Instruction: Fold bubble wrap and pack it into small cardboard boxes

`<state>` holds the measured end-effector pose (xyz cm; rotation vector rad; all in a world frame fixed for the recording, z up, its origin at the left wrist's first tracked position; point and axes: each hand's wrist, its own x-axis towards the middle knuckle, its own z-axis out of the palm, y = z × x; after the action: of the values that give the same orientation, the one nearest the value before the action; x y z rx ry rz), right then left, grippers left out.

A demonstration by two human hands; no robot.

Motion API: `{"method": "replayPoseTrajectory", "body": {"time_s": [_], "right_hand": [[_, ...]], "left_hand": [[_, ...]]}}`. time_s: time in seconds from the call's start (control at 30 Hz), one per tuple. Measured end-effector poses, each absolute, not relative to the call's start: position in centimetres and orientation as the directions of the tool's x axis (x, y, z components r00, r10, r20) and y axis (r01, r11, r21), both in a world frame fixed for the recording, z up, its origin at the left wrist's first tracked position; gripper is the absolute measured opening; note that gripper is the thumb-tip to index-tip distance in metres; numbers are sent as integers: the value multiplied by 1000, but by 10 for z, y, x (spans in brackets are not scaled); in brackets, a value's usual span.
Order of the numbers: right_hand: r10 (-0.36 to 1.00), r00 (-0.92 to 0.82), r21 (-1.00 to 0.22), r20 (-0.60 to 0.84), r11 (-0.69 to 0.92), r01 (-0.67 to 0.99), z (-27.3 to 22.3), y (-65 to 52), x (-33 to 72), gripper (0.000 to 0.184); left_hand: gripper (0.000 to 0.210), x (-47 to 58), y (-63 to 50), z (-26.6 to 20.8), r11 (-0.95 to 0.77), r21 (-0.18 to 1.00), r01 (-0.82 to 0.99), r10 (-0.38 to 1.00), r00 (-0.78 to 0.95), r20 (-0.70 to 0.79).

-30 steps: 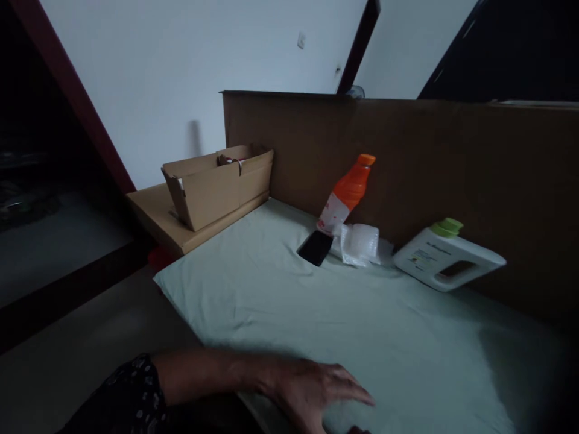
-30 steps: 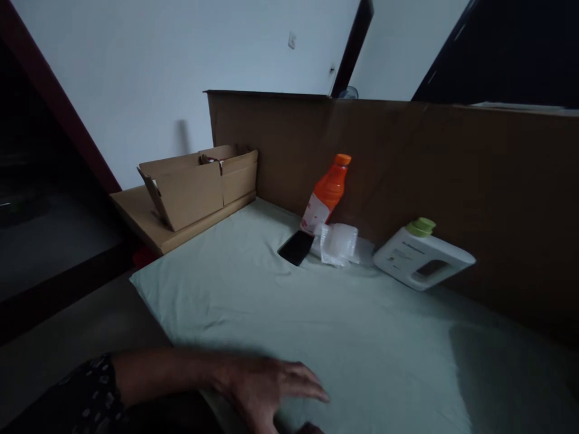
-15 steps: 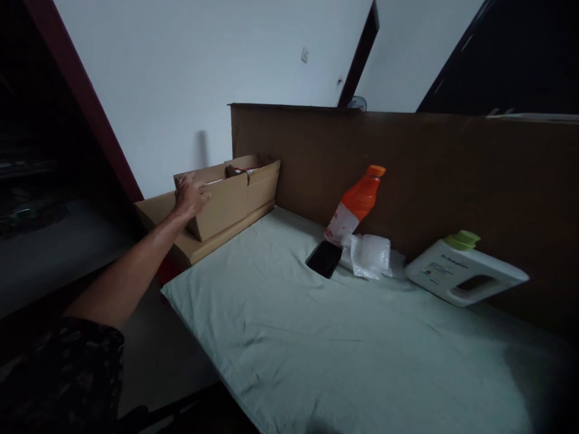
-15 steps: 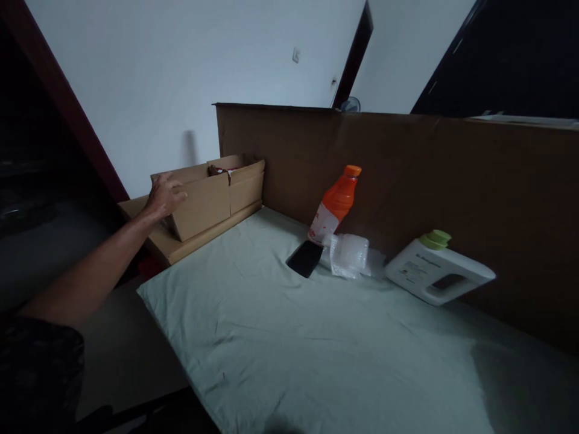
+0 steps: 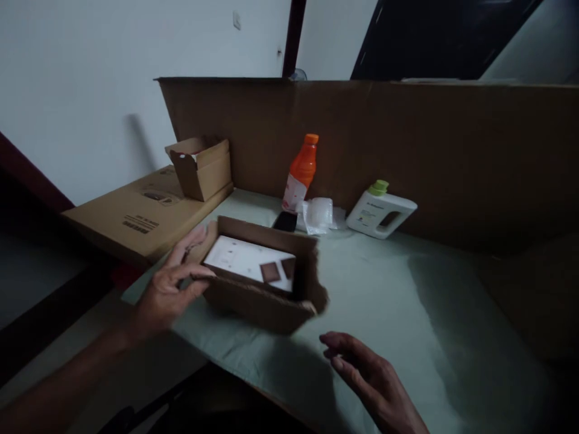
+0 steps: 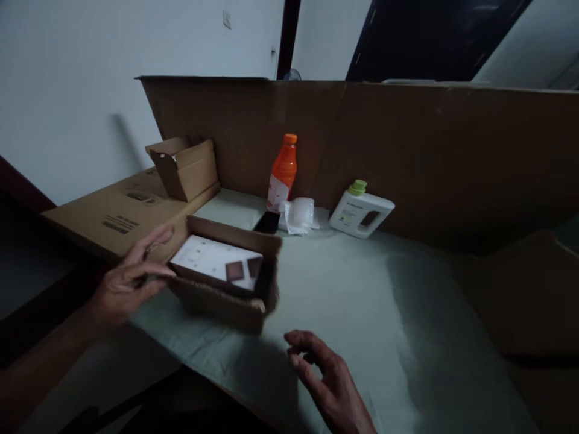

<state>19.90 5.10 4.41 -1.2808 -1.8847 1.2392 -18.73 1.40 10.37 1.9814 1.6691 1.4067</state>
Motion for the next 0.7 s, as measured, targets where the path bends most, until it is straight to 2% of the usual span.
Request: {"method": "replayPoseTrajectory", "body": {"time_s": [0.07, 0.1, 0.2, 0.27, 0.33, 0.4, 0.53, 0.7], "right_hand": [[929, -369, -904, -31, 131, 407, 41, 48, 209, 51], [931, -365, -904, -18, 141, 403, 39, 45, 214, 57], [929, -370, -899, -8, 155, 409, 31, 34, 228, 71], [925, -378, -895, -26, 147, 421, 24, 25, 232, 74], [924, -382, -891, -21, 156, 426, 18, 17, 231, 77], [926, -377, -881, -10, 171, 442, 15, 12, 226, 79], [946, -324, -853, 13, 180, 489, 21, 20, 222, 81], [979, -203, -801, -2, 120, 587, 27, 55, 250, 58]], "left_hand": [[12, -166, 7, 96, -418, 695, 586, 844, -33, 535], [25, -159, 5, 91, -436, 720, 540, 840, -43, 540], [89, -154, 6, 65, -412, 827, 383, 862, -132, 490], [102, -155, 12, 46, -263, 906, 331, 938, -131, 320], [91, -154, 18, 31, -75, 939, 335, 991, -77, 107], [71, -148, 25, 24, 31, 940, 340, 999, -44, -17], [51, -122, 36, 25, 71, 958, 277, 997, -56, -58], [56, -81, 51, 17, 26, 972, 231, 998, 41, -37]]}}
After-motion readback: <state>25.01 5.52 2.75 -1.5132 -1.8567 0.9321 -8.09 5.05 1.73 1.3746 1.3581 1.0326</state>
